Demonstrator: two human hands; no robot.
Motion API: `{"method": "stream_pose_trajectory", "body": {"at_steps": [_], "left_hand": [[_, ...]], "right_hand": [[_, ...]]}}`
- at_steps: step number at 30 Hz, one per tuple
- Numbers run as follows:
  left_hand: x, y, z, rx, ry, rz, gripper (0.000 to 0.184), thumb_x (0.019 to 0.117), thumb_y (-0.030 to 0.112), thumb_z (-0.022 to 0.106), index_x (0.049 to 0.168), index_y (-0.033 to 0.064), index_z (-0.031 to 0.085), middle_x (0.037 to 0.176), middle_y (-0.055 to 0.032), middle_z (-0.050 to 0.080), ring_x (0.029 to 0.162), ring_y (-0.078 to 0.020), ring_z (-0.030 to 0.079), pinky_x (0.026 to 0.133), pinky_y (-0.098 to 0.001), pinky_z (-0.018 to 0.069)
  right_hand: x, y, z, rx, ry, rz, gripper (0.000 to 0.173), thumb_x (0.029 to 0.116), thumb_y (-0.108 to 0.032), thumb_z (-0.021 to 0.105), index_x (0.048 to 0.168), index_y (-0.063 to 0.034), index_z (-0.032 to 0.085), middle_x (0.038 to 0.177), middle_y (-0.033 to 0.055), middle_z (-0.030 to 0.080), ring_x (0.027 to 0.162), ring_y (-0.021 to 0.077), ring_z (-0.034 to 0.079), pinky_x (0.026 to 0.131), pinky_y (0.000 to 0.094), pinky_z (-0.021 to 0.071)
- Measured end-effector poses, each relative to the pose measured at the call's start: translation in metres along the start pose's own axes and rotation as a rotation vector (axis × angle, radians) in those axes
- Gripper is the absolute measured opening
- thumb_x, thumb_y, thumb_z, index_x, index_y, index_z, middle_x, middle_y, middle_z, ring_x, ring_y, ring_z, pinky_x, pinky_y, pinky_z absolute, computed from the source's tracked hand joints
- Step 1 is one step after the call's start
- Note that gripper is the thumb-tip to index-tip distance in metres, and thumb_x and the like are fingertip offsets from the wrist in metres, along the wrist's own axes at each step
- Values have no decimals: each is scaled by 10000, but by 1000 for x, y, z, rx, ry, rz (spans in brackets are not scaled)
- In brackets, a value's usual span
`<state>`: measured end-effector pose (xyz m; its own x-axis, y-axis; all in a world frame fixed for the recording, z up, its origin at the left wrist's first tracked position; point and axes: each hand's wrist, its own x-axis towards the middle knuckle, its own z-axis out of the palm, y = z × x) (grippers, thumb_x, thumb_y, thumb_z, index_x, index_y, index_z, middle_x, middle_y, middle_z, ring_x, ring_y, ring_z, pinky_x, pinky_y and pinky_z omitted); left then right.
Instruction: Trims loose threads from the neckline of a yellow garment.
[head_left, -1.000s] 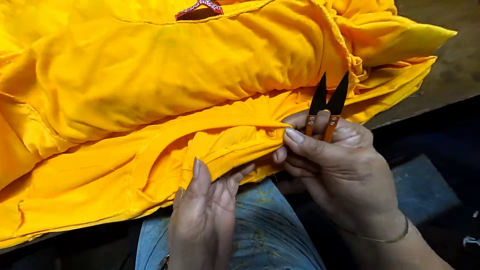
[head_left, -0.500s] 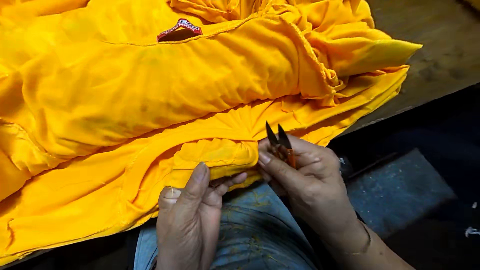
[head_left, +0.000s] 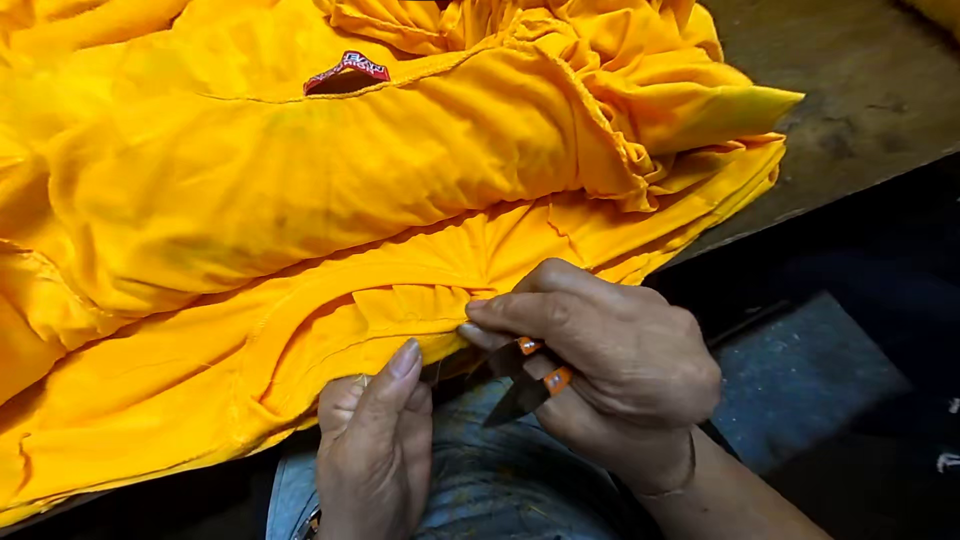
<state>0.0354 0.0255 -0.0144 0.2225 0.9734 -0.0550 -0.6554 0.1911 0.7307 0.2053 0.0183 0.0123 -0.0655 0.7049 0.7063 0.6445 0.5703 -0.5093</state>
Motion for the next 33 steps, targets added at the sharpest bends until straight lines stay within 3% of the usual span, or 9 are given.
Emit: {"method": "stream_pose_trajectory", "body": {"at_steps": [6,10,16,18,21,23,25,27,33], "left_hand": [[3,2,3,33,-21,-56,267,1016,266,636,921,48,758,893,-123,745,801,-186,750,781,-358,636],[4,0,5,125,-8,-62,102,892,86,780,948,2,770,863,-174,743,754,-184,736,709,-319,628],[8,3,3,81,-12,-149,205,788,-30,828,975,-15,747,867,-190,724,739,-190,719,701,-354,630],[8,4,3,88,-10,-156,192,778,-40,826,951,-8,749,831,-179,719,701,-176,708,676,-338,625],[7,6,6,73,1,-154,205,751,-55,826,932,17,763,844,-151,735,736,-158,726,730,-335,635],[7,8,6,37,-25,-161,206,762,-53,819,949,8,760,888,-158,738,808,-177,735,791,-353,628],[7,9,5,14,-24,-183,199,756,-39,833,935,9,760,887,-158,741,811,-175,738,791,-345,627],[6,9,7,-11,-2,-202,146,746,-47,822,861,14,757,818,-145,729,748,-157,723,749,-321,619],[3,11,10,-119,3,-242,126,774,-50,798,886,-12,755,872,-168,738,813,-180,739,814,-332,619]], "right_hand": [[-10,-1,-6,-151,-108,-106,147,938,-61,568,957,-17,707,798,57,598,689,110,558,555,220,414],[-21,-2,-9,-152,-169,-130,148,955,-89,536,961,-44,676,774,44,576,649,121,533,524,241,391],[-33,-3,-6,-128,-165,-148,121,965,-90,554,967,-44,666,774,42,567,664,124,536,554,241,417],[-37,-3,-9,-96,-190,-101,171,1008,-177,517,984,-70,648,823,33,590,721,111,565,593,228,450],[-42,2,-20,-175,-195,40,491,1091,-455,396,1168,-35,638,971,63,608,861,112,605,686,227,509],[-45,10,-25,-297,-155,45,503,1099,-389,386,1267,6,648,984,92,617,872,145,596,694,252,493],[-48,14,-28,-385,-121,8,407,1075,-286,473,1263,16,671,914,91,598,822,171,560,675,274,453],[-50,13,-28,-424,-110,-30,380,1066,-277,501,1260,0,674,857,72,575,758,168,532,626,276,420],[-47,13,-18,-365,-82,-58,367,1065,-262,502,1242,-2,691,818,59,569,725,154,518,610,269,409]]}}
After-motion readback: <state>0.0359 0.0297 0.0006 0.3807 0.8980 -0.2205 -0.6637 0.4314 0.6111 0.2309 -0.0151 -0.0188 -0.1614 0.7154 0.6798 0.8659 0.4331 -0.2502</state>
